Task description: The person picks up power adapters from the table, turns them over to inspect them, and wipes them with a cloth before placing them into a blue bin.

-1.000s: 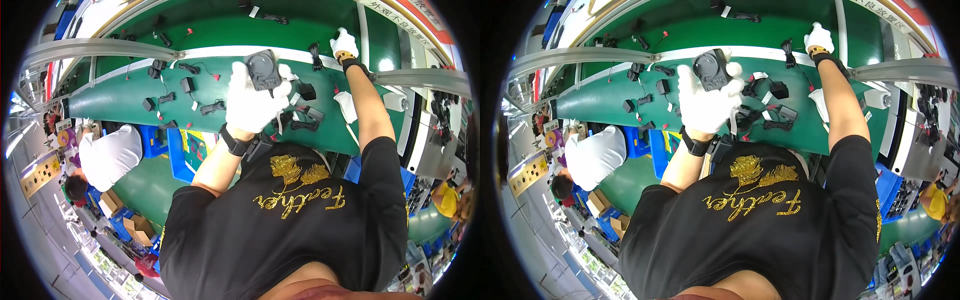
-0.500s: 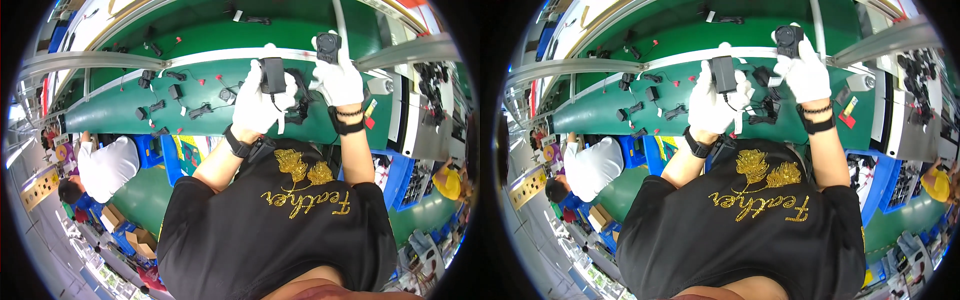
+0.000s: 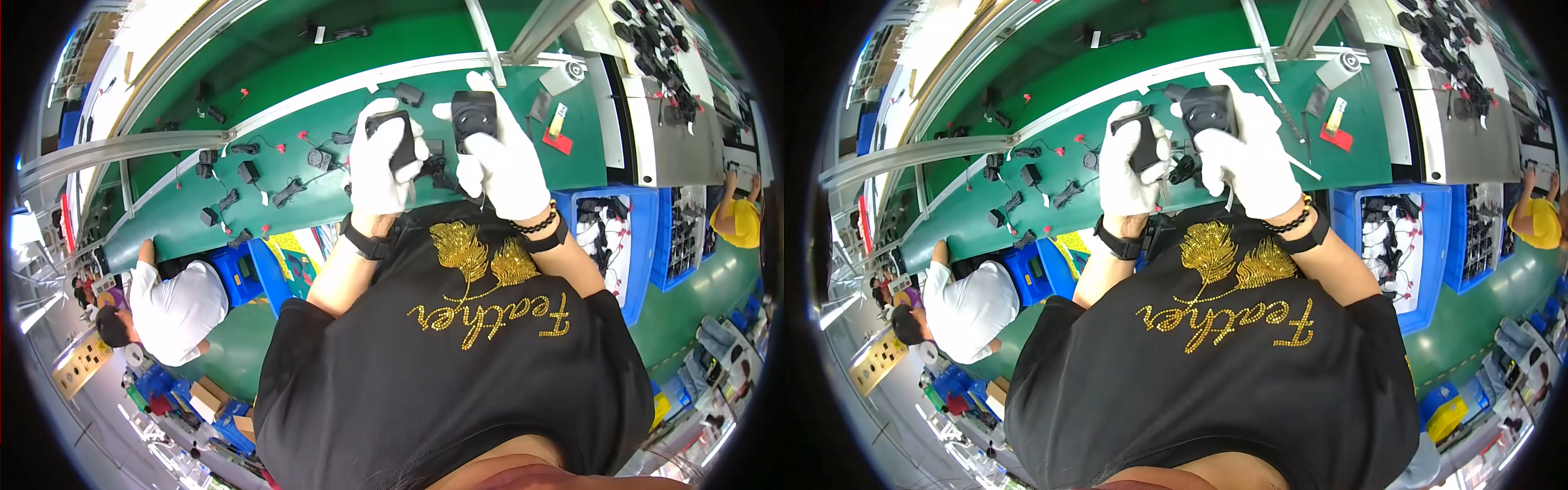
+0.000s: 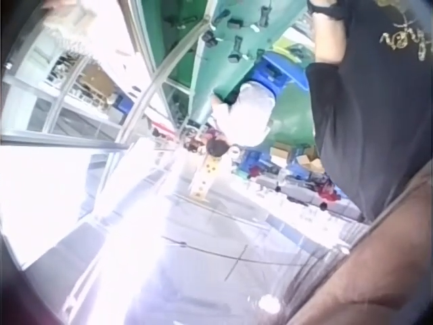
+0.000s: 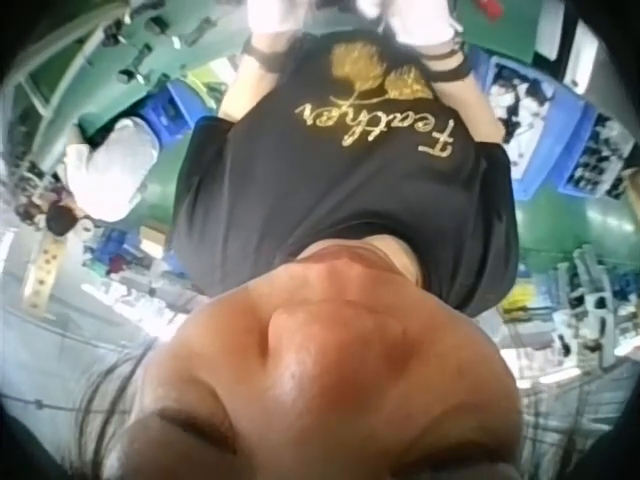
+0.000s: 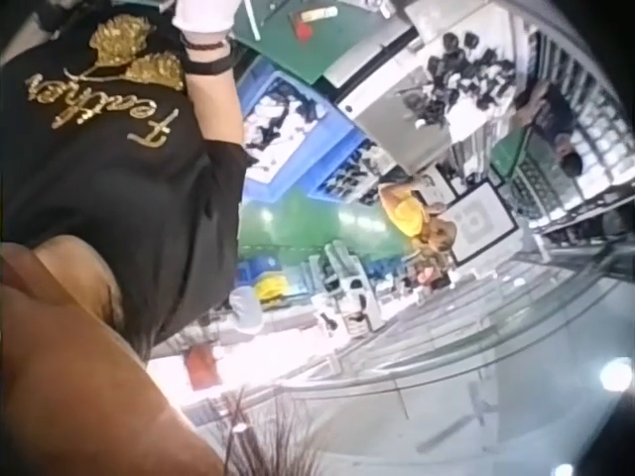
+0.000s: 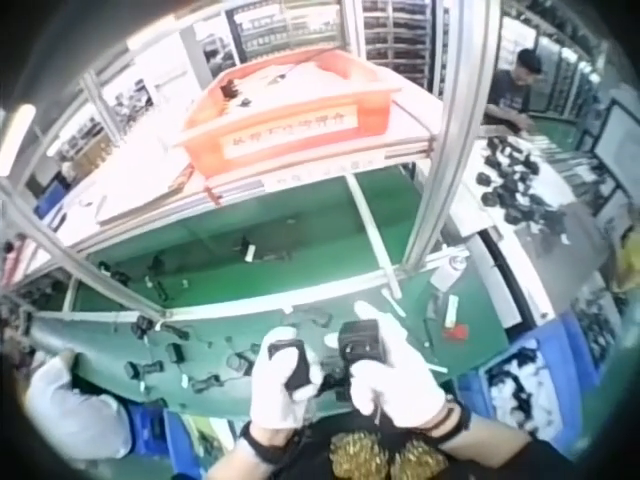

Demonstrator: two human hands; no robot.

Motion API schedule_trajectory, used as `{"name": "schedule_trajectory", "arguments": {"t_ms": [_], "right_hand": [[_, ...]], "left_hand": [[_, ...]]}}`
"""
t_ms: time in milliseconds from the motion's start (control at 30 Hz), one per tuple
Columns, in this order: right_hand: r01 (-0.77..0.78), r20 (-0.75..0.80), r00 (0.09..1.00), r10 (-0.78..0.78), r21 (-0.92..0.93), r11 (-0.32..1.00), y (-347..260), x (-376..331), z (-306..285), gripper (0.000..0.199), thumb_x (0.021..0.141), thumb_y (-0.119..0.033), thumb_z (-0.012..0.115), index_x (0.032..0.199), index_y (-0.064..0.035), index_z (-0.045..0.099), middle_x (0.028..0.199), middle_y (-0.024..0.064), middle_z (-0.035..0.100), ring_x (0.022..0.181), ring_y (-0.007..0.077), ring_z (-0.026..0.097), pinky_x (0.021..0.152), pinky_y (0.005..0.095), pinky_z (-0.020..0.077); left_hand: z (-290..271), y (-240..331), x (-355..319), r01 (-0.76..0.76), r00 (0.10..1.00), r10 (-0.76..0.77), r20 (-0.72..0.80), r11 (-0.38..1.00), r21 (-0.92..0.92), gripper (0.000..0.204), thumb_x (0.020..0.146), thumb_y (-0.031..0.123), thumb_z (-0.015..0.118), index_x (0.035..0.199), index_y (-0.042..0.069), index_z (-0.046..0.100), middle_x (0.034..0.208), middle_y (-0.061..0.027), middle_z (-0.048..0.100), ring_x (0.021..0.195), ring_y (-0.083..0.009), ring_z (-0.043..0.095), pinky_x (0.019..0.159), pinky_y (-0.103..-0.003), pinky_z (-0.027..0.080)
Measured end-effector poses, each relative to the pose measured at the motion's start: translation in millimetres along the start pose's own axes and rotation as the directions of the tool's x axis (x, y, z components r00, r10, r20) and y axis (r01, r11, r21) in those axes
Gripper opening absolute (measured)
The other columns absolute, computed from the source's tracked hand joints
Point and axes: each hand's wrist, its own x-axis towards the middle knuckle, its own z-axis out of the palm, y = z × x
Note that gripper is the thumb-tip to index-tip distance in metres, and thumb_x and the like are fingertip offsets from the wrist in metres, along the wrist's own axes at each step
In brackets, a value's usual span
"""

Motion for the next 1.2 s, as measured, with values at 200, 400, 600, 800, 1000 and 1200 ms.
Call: {"name": "schedule_trajectory", "arguments": {"t_ms": [200, 400, 600, 800, 1000, 1200], "right_hand": [[0.280, 0.041, 0.917, -0.397, -0.774, 0.568, 9, -13, -10, 0.062, 0.078, 0.001, 0.061, 0.135, -0.0090, 0.039, 0.111, 0.0093, 0.058, 0.059, 0.0051, 0.052, 0.047, 0.0182, 0.0442], [0.590, 0.456, 0.617, -0.641, -0.807, -0.006, 13, -10, -29, 0.044, 0.079, -0.001, 0.061, 0.123, -0.0046, 0.054, 0.115, 0.0047, 0.058, 0.067, 0.0043, 0.053, 0.056, 0.0188, 0.0456], [0.212, -0.130, 0.952, -0.278, -0.376, 0.902, 7, -30, -17, 0.035, 0.078, 0.004, 0.055, 0.114, 0.0025, 0.058, 0.116, 0.0101, 0.059, 0.062, 0.0072, 0.056, 0.053, 0.0189, 0.0453], [0.421, 0.091, 0.801, -0.592, -0.789, 0.448, 22, -21, -35, 0.036, 0.084, -0.002, 0.051, 0.119, 0.0022, 0.054, 0.117, 0.0130, 0.055, 0.088, 0.0214, 0.060, 0.082, 0.0286, 0.0468], [0.418, 0.048, 0.811, -0.583, -0.745, 0.520, 9, -12, -14, 0.040, 0.081, -0.001, 0.051, 0.121, 0.0014, 0.051, 0.121, 0.0160, 0.053, 0.110, 0.0290, 0.051, 0.095, 0.0334, 0.0382], [0.445, 0.164, 0.767, -0.620, -0.833, 0.330, 33, -2, -5, 0.078, 0.064, -0.004, 0.061, 0.135, -0.0003, 0.028, 0.133, 0.0247, 0.035, 0.119, 0.0422, 0.037, 0.099, 0.0448, 0.0336]], "left_hand": [[17, -6, -4, 0.096, 0.995, -0.097, -0.014, 0.993, -0.061, 0.024, 0.092, 0.034, 0.047, 0.097, 0.011, 0.050, 0.072, -0.0095, 0.056, 0.050, -0.0145, 0.054, 0.034, -0.020, 0.035], [32, -16, -3, 0.077, 0.989, -0.079, -0.125, 0.997, -0.023, 0.040, 0.094, 0.047, 0.039, 0.107, 0.011, 0.051, 0.082, -0.0080, 0.057, 0.064, -0.0164, 0.057, 0.048, -0.025, 0.045], [36, -18, -13, -0.073, 0.978, 0.064, 0.197, 0.996, 0.042, 0.060, 0.080, 0.002, 0.059, 0.134, 0.006, 0.031, 0.118, -0.0151, 0.049, 0.101, -0.0231, 0.054, 0.077, -0.035, 0.051], [50, -7, -20, -0.332, 0.937, 0.196, 0.288, 0.753, 0.568, 0.069, 0.068, 0.001, 0.073, 0.128, 0.001, 0.038, 0.117, -0.0139, 0.054, 0.104, -0.0182, 0.054, 0.087, -0.030, 0.047], [44, -9, -6, -0.528, 0.847, 0.367, 0.384, 0.501, 0.686, 0.065, 0.064, 0.006, 0.077, 0.121, 0.002, 0.045, 0.115, -0.0129, 0.054, 0.101, -0.0189, 0.055, 0.086, -0.031, 0.047], [55, -4, -2, -0.457, 0.879, 0.378, 0.291, 0.491, 0.742, 0.054, 0.068, 0.004, 0.073, 0.116, 0.003, 0.048, 0.110, -0.0124, 0.057, 0.098, -0.0208, 0.058, 0.087, -0.032, 0.047]]}}
